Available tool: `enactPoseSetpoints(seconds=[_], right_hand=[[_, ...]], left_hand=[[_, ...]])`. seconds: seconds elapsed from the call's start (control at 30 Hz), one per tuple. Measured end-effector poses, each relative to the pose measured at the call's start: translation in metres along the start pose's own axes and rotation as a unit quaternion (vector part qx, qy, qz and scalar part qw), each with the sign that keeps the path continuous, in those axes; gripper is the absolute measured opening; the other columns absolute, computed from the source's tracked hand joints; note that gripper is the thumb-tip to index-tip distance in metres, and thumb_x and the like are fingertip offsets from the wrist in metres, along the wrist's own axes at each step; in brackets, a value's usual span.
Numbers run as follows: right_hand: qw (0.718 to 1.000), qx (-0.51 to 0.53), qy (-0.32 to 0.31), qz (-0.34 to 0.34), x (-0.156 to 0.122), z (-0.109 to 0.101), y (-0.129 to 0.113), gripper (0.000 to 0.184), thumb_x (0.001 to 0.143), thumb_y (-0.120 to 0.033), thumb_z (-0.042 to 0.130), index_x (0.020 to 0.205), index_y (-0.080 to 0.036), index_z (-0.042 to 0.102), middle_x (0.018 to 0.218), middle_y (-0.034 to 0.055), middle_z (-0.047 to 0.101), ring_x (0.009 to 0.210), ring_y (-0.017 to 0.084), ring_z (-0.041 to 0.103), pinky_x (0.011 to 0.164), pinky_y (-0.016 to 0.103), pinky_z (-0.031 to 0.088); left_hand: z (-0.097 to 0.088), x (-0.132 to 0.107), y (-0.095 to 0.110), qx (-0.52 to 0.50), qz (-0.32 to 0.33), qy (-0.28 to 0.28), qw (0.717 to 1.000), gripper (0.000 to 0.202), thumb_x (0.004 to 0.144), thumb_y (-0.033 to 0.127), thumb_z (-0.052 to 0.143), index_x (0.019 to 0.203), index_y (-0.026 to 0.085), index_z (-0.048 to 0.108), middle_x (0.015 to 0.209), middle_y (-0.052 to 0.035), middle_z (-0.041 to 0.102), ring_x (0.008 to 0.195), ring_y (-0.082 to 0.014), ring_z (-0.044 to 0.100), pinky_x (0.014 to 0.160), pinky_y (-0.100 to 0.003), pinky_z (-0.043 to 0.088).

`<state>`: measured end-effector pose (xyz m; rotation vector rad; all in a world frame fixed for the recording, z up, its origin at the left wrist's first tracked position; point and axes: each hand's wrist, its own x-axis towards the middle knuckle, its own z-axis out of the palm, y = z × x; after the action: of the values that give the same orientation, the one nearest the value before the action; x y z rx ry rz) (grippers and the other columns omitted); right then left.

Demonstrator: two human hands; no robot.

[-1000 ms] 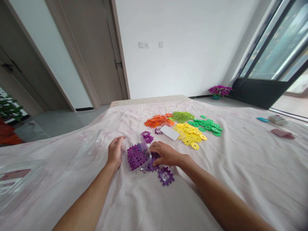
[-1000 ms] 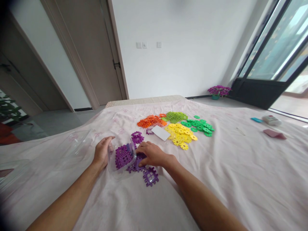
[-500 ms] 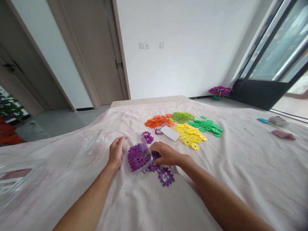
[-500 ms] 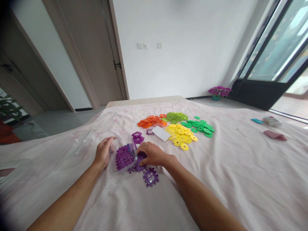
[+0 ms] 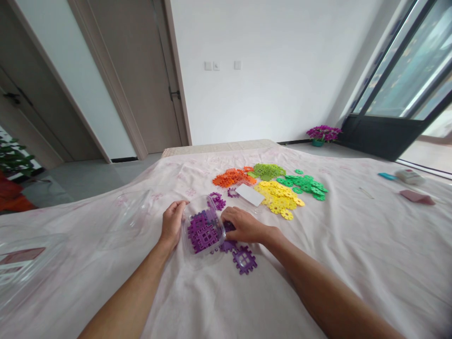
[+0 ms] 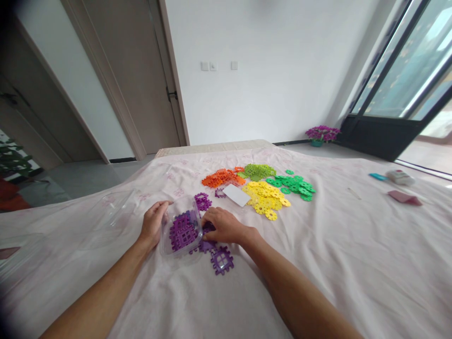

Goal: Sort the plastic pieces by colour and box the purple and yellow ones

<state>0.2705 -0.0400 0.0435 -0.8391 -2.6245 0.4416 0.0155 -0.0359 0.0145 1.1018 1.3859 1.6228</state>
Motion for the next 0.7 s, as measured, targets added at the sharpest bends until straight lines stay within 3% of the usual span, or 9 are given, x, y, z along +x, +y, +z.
enactPoseSetpoints(seconds=[0.1, 0.37, 0.7], right_hand=[[1.000, 0.002, 0.021, 0.015, 0.0002, 0.0028, -0.0002, 0.016, 0.078, -0.025, 0.070, 0.091, -0.019, 0.063, 0.092, 0.0027, 0.060, 0.088, 0.017, 0.053, 0.079, 0.028, 0.041], [0.997, 0.025, 0.063, 0.035, 0.0000, 0.0080, -0.0006, 0.014, 0.076, -0.023, 0.070, 0.087, -0.019, 0.063, 0.090, 0.0014, 0.060, 0.083, 0.015, 0.054, 0.074, 0.025, 0.041], [0.996, 0.042, 0.077, 0.031, -0.0005, 0.0093, -0.0002, 0.012, 0.076, -0.023, 0.071, 0.086, -0.020, 0.065, 0.090, 0.0012, 0.063, 0.085, 0.016, 0.056, 0.078, 0.027, 0.042]], left_hand=[[-0.0004, -0.0002, -0.0022, 0.012, 0.007, -0.013, 1.000, 0.036, 0.074, 0.048, 0.066, 0.090, 0.016, 0.070, 0.055, 0.0066, 0.046, 0.051, -0.0082, 0.041, 0.050, -0.020, 0.033], [0.0009, -0.0024, -0.0012, 0.029, 0.008, -0.050, 0.998, 0.038, 0.078, 0.050, 0.061, 0.092, 0.016, 0.071, 0.057, 0.0052, 0.047, 0.053, -0.0099, 0.043, 0.052, -0.021, 0.037], [0.0010, -0.0015, -0.0014, 0.050, 0.023, -0.059, 0.997, 0.036, 0.081, 0.048, 0.057, 0.092, 0.016, 0.072, 0.056, 0.0049, 0.046, 0.054, -0.0109, 0.044, 0.053, -0.022, 0.038]])
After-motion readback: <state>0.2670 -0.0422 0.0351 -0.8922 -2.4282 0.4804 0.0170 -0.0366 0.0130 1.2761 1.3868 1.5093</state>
